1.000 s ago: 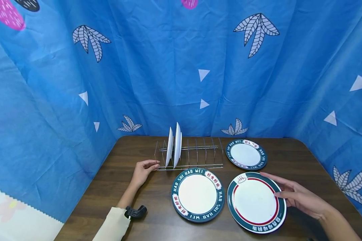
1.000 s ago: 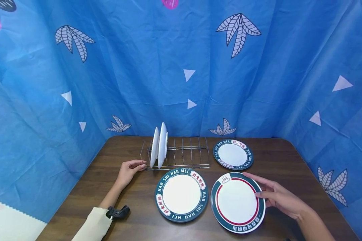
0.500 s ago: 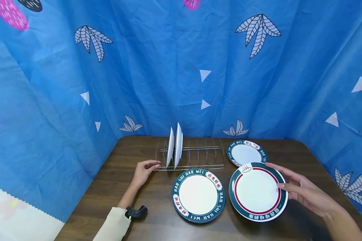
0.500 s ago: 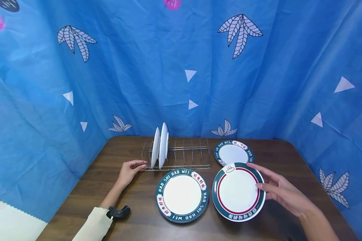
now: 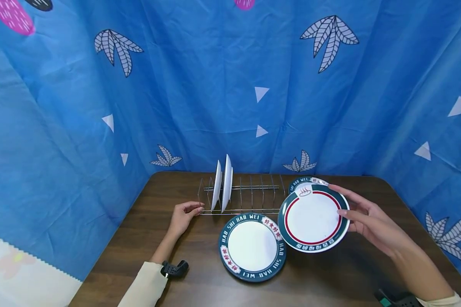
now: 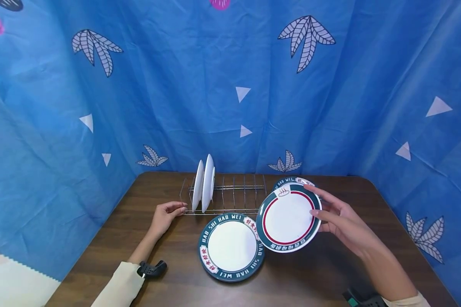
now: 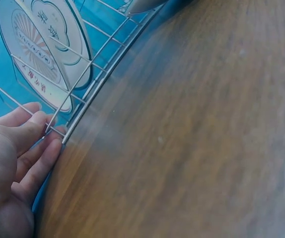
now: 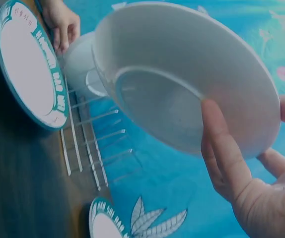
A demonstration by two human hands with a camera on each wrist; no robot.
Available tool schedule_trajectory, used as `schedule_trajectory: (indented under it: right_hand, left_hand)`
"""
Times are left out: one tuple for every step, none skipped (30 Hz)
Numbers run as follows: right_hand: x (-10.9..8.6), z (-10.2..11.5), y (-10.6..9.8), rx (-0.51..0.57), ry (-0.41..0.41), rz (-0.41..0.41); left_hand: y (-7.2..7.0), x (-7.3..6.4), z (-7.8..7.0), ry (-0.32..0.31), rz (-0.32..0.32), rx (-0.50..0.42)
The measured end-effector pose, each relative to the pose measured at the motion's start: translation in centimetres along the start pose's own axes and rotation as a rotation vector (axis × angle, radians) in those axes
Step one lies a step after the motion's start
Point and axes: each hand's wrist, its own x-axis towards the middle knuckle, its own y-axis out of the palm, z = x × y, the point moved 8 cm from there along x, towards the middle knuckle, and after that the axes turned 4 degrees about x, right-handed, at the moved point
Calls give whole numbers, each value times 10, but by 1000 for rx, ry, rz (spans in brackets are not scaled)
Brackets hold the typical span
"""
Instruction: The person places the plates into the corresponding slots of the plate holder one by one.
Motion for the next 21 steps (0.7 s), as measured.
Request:
schedule_trajectory:
  right_hand:
    - [3, 4, 3, 0, -10, -5]
    - [6, 8, 6, 1, -20, -7]
    - [9, 11, 9, 4, -26, -9]
    - [12, 14, 11, 1, -27, -14]
    - [15, 17, 13, -1, -26, -17]
    - [17, 19, 16, -2, -25, -20]
    - [20, 21, 18, -8, -23, -23]
    - [23, 23, 20, -15, -22, -25]
    - [26, 25, 22, -22, -21, -26]
    - [29, 27, 24, -32, -22, -28]
    - [32, 29, 26, -45, -27, -28]
    - [36, 30, 28, -56, -29, -29]
    - [39, 32, 31, -66, -35, -33]
    - [43, 34, 33, -75, -39, -36]
    - [47, 35, 35, -85, -43, -40]
    - [51, 37, 37, -94, -44, -46]
    - [54, 38, 39, -101, -43, -50]
    - [58, 40, 41, -104, -40, -55]
    - [62, 41, 43, -109, -38, -59]
    - [65, 42, 45, -116, -34, -62]
    - [69, 43, 48, -123, -31, -64]
  left_hand:
    - [-1, 0, 0, 1, -6, -1]
    - [-1, 1, 0, 1, -10, 2]
    - [-1, 1, 0, 1, -12, 0]
    - [-1, 1, 0, 3, -11, -1]
    - [-1, 1, 0, 4, -8, -1]
    - [-1, 1, -1, 6, -6, 0]
    - [-1, 1, -1, 10, -3, 6]
    - [-1, 1, -1, 11, -3, 9]
    - [-1, 1, -1, 14, -1, 10]
    - [-2, 1, -1, 19, -1, 16]
    - [-2, 1, -1, 21, -3, 22]
    - [-2, 0, -1, 22, -4, 26]
    - [-3, 1, -1, 21, -6, 31]
    - [-3, 1, 0, 17, -7, 33]
    - [-4, 1, 0, 10, -5, 35]
    - [-4, 1, 1, 3, -4, 41]
    - [-3, 1, 1, -6, -1, 43]
    - [-3, 1, 1, -13, 3, 44]
    - [-3, 1, 1, -21, 5, 56]
    - [-3, 1, 1, -26, 8, 61]
    - [-2, 1, 0, -32, 12, 64]
